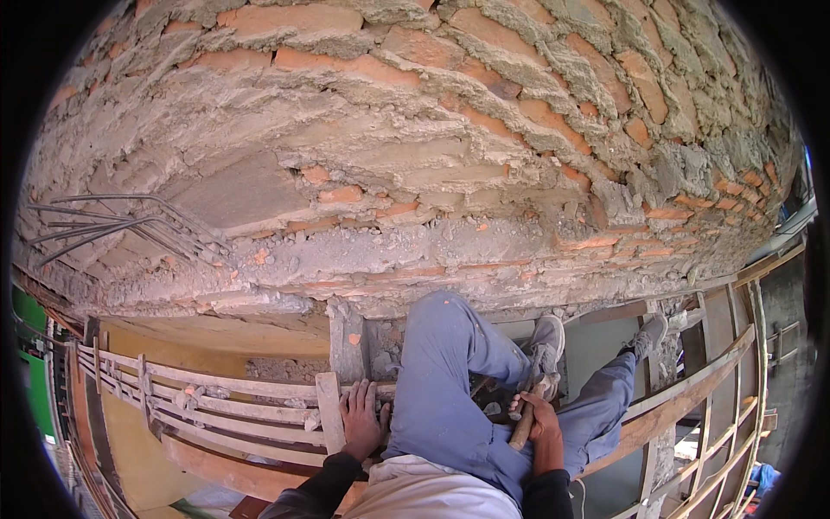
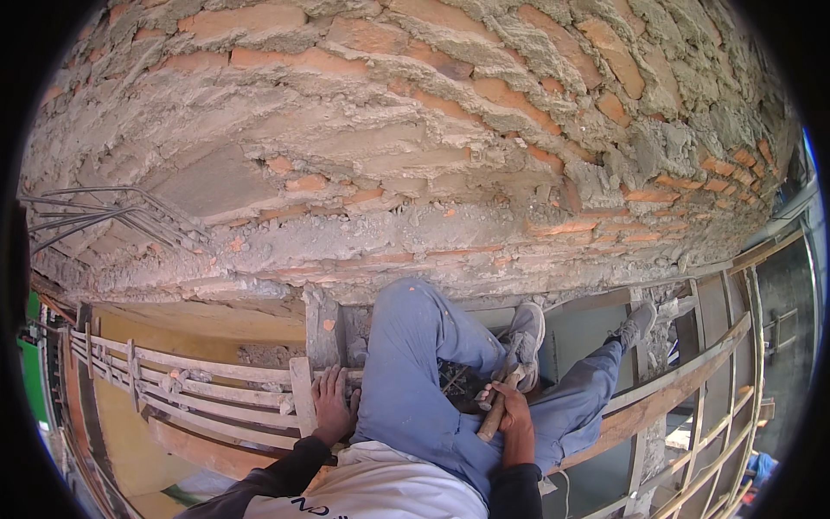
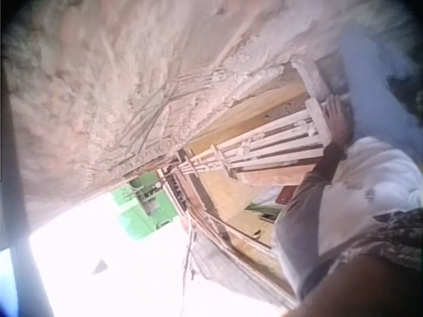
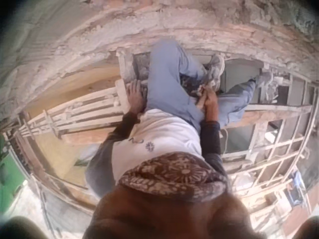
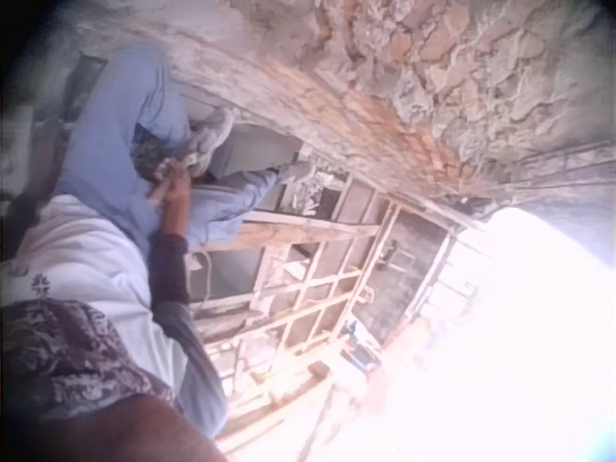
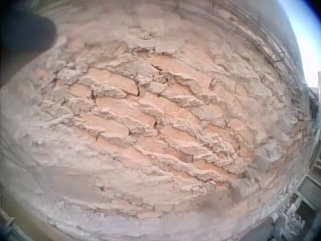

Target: The person uses a hammer and chisel to break and remove individual bricks from a masonry wall. They repeatedly strike the mortar joints and bricks to loosen them, then pull the bricks out by hand and drop them onto the scaffolding below.

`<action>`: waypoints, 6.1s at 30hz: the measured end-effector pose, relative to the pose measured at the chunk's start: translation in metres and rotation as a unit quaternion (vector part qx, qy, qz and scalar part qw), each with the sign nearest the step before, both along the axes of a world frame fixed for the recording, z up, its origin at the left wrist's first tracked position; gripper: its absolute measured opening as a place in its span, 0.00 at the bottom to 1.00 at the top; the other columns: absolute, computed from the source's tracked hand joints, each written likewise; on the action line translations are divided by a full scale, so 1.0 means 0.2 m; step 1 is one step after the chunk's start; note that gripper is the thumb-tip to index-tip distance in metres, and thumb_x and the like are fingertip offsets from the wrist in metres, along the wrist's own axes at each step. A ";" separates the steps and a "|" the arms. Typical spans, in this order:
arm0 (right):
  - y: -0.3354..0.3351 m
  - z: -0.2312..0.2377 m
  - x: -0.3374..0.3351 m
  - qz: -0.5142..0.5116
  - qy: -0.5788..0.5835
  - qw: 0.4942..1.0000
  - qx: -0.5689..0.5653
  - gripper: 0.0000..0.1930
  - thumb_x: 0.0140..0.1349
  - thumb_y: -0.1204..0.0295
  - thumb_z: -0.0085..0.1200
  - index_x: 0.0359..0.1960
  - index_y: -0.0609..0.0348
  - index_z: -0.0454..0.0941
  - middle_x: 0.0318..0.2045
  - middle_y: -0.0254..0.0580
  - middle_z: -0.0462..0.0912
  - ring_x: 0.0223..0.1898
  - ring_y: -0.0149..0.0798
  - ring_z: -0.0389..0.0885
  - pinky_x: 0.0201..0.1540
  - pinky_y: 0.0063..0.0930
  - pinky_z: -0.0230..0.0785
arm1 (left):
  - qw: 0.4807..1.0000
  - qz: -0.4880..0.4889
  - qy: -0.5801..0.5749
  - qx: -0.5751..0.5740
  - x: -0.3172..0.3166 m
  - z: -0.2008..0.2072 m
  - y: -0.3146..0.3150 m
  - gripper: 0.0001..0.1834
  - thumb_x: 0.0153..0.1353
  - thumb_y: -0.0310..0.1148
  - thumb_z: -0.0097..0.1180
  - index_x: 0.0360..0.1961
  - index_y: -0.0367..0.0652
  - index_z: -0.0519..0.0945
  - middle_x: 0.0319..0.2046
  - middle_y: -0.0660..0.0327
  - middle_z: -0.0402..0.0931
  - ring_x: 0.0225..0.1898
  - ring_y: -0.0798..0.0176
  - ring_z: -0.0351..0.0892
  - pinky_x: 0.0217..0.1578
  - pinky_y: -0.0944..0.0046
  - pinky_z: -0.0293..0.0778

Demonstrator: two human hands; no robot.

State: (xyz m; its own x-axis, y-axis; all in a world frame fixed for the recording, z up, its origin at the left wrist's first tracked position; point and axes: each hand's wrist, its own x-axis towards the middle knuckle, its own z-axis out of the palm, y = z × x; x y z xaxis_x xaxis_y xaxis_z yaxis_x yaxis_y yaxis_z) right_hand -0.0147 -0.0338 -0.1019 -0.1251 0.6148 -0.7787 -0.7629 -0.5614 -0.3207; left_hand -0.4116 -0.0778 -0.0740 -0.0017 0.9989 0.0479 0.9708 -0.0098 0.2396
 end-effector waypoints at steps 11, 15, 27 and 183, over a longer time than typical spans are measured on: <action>0.04 0.12 -0.05 0.020 -0.054 0.998 0.006 0.06 0.63 0.79 0.54 0.38 0.67 0.72 0.29 0.49 0.80 0.26 0.45 0.82 0.28 0.38 0.80 | 1.000 -0.012 -0.020 -0.005 0.01 0.02 0.01 0.31 0.63 0.40 0.54 0.65 0.36 0.65 0.65 0.46 0.63 0.69 0.43 0.55 0.68 0.42 0.45; 0.06 0.22 -0.11 0.043 -0.103 0.994 0.020 0.06 0.62 0.78 0.55 0.37 0.67 0.73 0.27 0.48 0.80 0.25 0.44 0.82 0.27 0.36 0.79 | 1.000 -0.012 -0.021 -0.004 0.01 0.03 0.01 0.30 0.64 0.38 0.55 0.65 0.37 0.65 0.65 0.46 0.63 0.69 0.43 0.56 0.68 0.43 0.46; 0.19 0.48 -0.25 0.142 -0.176 0.966 0.122 0.09 0.60 0.80 0.54 0.41 0.65 0.70 0.25 0.45 0.80 0.22 0.38 0.81 0.25 0.31 0.78 | 0.951 0.122 -0.272 0.079 0.07 0.08 0.23 0.16 0.70 0.35 0.49 0.56 0.43 0.74 0.52 0.52 0.76 0.56 0.49 0.71 0.61 0.50 0.56; -0.05 0.45 0.21 -0.150 -0.378 0.901 0.148 0.07 0.57 0.78 0.49 0.36 0.60 0.67 0.16 0.34 0.68 0.11 0.32 0.68 0.13 0.28 0.65 | 0.495 -0.170 -0.755 -0.395 2.28 1.21 1.53 0.14 0.77 0.41 0.38 0.36 0.43 0.66 0.21 0.70 0.60 0.16 0.77 0.54 0.12 0.75 0.53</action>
State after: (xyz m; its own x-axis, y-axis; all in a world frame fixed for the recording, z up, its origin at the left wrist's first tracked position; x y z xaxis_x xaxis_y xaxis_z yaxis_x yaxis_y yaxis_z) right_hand 0.0274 -0.0442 -0.0116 0.5795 0.7271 -0.3682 -0.3665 -0.1710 -0.9146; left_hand 0.0436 0.2285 0.1674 0.7350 0.6596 -0.1569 -0.3472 0.5649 0.7486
